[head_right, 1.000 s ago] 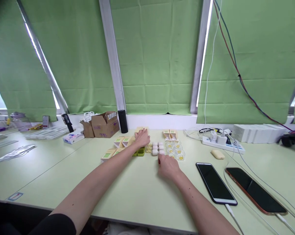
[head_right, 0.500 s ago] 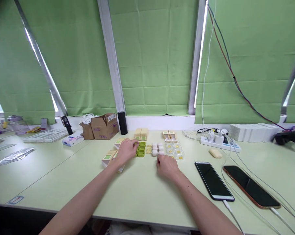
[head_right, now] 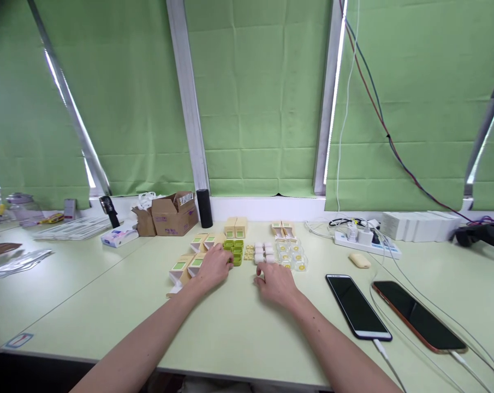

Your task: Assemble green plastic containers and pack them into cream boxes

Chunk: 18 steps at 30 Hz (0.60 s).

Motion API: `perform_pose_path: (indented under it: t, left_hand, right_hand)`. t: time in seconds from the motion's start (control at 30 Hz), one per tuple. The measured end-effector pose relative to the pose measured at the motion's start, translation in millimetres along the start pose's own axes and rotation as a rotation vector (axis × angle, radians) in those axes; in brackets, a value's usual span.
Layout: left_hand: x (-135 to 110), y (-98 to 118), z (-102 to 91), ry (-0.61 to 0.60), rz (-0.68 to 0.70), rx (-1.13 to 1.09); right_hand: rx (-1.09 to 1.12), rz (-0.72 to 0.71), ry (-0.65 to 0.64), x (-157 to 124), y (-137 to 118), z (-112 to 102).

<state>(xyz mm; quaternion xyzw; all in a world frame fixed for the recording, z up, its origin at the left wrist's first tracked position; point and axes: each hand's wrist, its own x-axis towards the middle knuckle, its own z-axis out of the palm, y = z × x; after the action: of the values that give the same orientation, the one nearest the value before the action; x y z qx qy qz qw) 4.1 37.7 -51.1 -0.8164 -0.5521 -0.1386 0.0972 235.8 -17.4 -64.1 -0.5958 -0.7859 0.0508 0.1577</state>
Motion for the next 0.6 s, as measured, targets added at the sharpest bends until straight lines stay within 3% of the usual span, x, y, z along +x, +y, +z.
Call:
perform_pose_path:
  t: [0.2,0.6]
  left_hand:
    - [-3,5,-0.8,0.003,0.039,-0.028]
    - [-17,37,-10.8,0.121,0.257,-0.141]
  right_hand:
    - [0.044,-0.037,-0.021,-1,2,4]
    - [0.254,-0.091,0.203,6,9,13]
